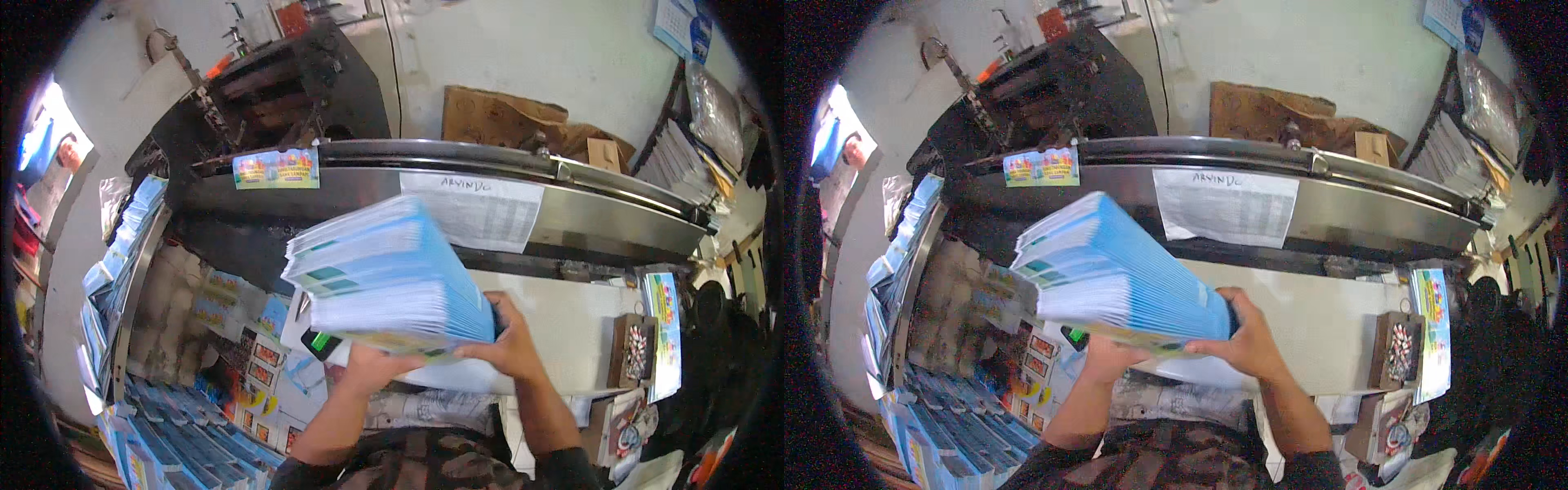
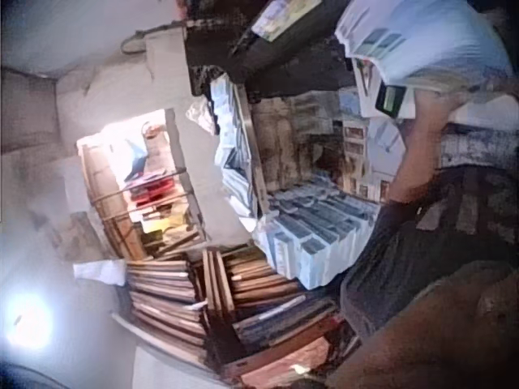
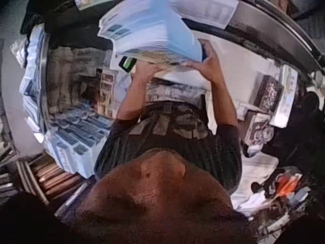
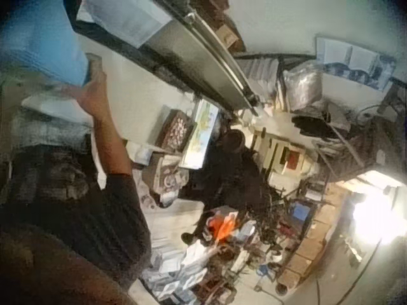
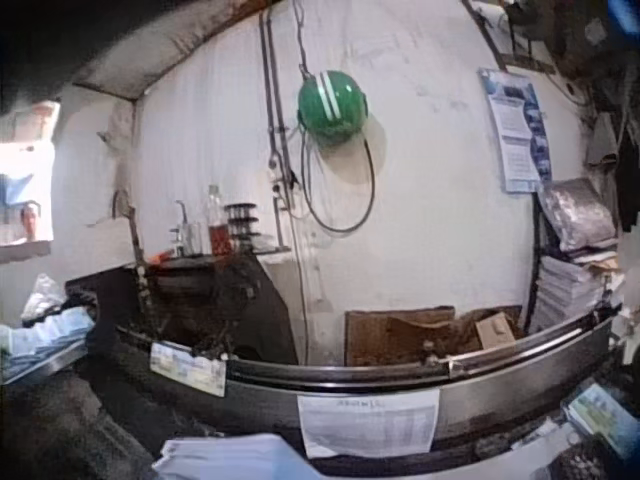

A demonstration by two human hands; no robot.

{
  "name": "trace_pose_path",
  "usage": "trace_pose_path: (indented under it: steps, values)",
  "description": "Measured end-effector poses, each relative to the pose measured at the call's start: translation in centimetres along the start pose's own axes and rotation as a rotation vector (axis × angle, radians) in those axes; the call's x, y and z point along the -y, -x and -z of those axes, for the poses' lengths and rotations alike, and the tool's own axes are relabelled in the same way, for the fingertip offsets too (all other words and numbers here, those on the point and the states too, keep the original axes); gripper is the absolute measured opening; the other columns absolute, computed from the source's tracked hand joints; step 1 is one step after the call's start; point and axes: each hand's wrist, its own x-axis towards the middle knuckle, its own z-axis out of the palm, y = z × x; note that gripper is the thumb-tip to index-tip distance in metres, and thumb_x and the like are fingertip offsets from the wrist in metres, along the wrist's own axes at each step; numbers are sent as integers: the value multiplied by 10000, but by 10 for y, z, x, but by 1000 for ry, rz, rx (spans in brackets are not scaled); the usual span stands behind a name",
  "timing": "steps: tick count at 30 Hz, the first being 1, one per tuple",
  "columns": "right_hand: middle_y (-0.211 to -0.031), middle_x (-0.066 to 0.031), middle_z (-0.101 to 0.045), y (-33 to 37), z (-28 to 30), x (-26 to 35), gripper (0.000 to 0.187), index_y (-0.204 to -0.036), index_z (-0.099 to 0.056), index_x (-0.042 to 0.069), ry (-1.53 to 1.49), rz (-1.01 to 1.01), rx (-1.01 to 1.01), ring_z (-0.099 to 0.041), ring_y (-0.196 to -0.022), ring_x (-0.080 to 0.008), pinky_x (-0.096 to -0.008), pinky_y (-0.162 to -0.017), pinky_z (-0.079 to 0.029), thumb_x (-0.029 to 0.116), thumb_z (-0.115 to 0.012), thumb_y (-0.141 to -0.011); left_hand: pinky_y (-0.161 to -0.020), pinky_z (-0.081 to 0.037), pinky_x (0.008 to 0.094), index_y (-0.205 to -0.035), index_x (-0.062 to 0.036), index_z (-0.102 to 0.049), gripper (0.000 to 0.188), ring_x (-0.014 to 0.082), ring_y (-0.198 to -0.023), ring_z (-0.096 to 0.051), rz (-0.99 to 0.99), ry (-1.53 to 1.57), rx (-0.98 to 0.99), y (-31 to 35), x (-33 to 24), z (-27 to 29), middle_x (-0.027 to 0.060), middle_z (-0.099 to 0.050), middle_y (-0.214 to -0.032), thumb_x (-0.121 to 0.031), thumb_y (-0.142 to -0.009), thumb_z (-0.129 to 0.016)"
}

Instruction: The person organizes and staples small paper booklets by hand, handling individual stacks of pages and placing a cover on each before using a manual stapling machine to bind them.

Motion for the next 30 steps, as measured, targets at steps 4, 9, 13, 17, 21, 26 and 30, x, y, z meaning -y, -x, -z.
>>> trace_pose_path:
  steps: [4,9,13,17,21,26,30]
  values:
    - [-1218,-121,-569,3,-16,-44,896,-1326,-421,23,-189,-70,37,-557,-1141,-226,-363,-988,-448,161,-939,-608,-889,-507,321,-1288,-19,-514,703,182,-1036,-612,-66,-147,145,-16,-28,-8,93,-634,-1181,-71,-688,-877]
    - [-1474,-186,-372,10,-9,-28,1142,-1512,-178,-1,-206,1,117,-361,-1377,-268,-396,-1133,-282,188,-900,-647,-1069,-376,391,-1422,11,-346,906,263,-1247,-495,130,-161,98,-4,-4,-16,159,-517,-1343,-131,-699,-873]
    - [-1585,-198,-186,7,-14,-3,1221,-1546,-48,-1,-143,319,70,-211,-1462,-282,-409,-1181,-164,248,-865,-673,-1179,-167,427,-1498,2,-193,1044,280,-1411,-284,94,-508,205,-6,5,-14,184,-320,-1504,-139,-701,-852]
    - [-1611,-197,-102,7,6,-3,1171,-1546,3,0,-244,60,138,-136,-1481,-292,-409,-1183,-137,210,-811,-731,-1042,-388,383,-1371,13,-449,676,229,-1224,-495,69,-13,214,-9,-20,-27,126,-545,-1312,-104,-795,-782]
    - [-1608,-202,-121,-1,-2,21,1111,-1544,-21,-9,-288,-67,137,-153,-1481,-309,-414,-1183,-139,161,-791,-761,-935,-464,346,-1251,9,-557,466,179,-1090,-572,113,114,142,-11,-32,-31,86,-623,-1182,-63,-829,-743]
    - [-1583,-223,-207,-2,13,36,1090,-1537,-116,-19,-143,16,99,-210,-1467,-328,-424,-1178,-172,192,-828,-739,-903,-473,323,-1201,11,-566,402,156,-1053,-579,39,110,131,-16,-31,-32,75,-627,-1140,-43,-839,-731]
    - [-1478,-232,-397,-13,41,120,1019,-1466,-336,-30,542,506,33,-366,-1393,-356,-460,-1131,-274,492,-803,-725,-921,-469,321,-1300,16,-442,570,155,-1080,-560,49,116,154,-12,-21,-29,94,-594,-1179,-44,-826,-752]
